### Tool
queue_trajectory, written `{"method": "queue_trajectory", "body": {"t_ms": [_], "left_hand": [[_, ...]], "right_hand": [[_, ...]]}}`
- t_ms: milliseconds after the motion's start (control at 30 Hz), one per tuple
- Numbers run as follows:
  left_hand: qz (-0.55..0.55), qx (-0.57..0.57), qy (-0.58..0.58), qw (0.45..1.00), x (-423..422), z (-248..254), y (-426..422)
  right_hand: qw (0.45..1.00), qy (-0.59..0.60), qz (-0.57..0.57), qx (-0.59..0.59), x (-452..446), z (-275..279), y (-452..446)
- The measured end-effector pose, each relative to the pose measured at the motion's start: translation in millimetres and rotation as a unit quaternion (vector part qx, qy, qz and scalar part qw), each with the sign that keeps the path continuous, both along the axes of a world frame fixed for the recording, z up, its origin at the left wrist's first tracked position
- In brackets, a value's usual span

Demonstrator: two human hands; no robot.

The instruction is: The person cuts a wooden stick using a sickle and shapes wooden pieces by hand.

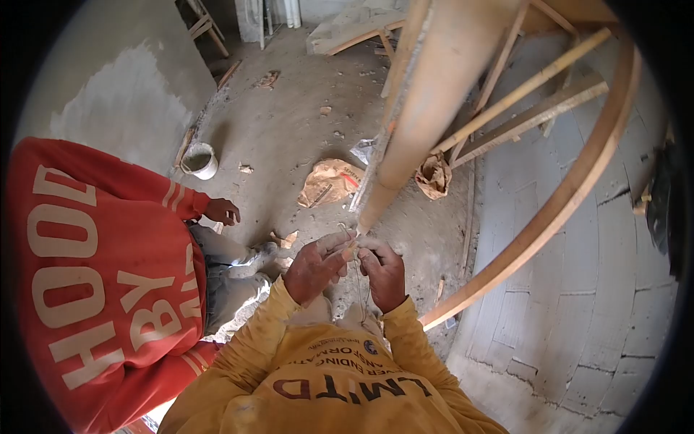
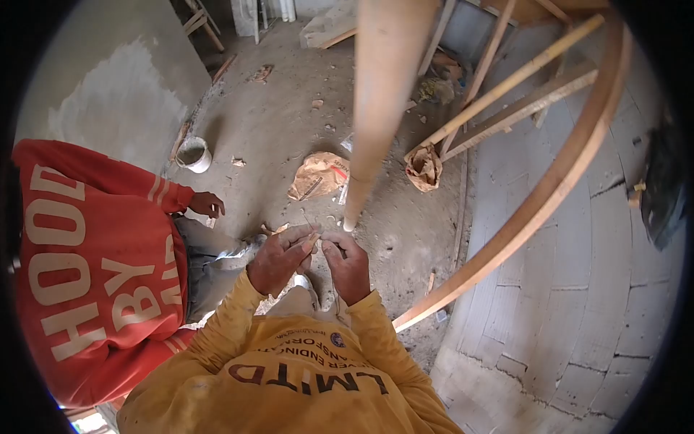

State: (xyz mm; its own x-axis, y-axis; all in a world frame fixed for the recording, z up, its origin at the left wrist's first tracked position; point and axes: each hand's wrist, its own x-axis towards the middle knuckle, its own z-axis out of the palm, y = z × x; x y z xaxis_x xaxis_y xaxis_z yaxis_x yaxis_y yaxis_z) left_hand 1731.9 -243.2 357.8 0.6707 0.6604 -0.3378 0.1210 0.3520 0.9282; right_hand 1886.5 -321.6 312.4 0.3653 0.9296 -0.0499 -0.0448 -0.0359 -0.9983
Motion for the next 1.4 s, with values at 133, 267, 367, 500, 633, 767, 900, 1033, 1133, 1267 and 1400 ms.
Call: {"method": "queue_trajectory", "body": {"t_ms": [133,267,367,500,633,767,900,1033,1133,1267,1400], "left_hand": [[0.045,-0.017,-0.047,0.998,-19,-4,33],[0.057,-0.021,-0.073,0.996,-21,-4,56],[0.090,0.021,-0.070,0.993,-12,-9,66],[0.183,0.010,-0.159,0.970,4,-19,74],[0.206,0.056,-0.109,0.971,9,-13,82],[0.219,0.013,-0.090,0.972,18,-46,90],[0.279,0.215,-0.021,0.936,40,-96,107],[0.173,0.471,0.104,0.859,56,-115,149],[0.112,0.487,0.139,0.855,63,-106,190],[0.056,0.436,0.103,0.892,58,-107,268],[0.024,0.376,0.109,0.920,54,-110,338]], "right_hand": [[0.989,0.142,0.040,-0.005,-21,-6,44],[0.959,0.271,0.074,0.026,-16,-13,76],[0.953,0.276,0.123,0.029,4,-11,100],[0.953,0.245,0.181,-0.005,21,-6,127],[0.943,0.257,0.206,-0.039,30,-4,142],[0.937,0.254,0.225,-0.078,44,-31,152],[0.961,0.205,0.171,-0.072,39,-28,163],[0.984,0.143,0.057,-0.086,41,-40,190],[0.988,0.100,0.011,-0.120,47,-39,227],[0.963,0.244,-0.034,-0.108,41,-36,287],[0.992,0.072,0.018,-0.102,41,-29,351]]}}
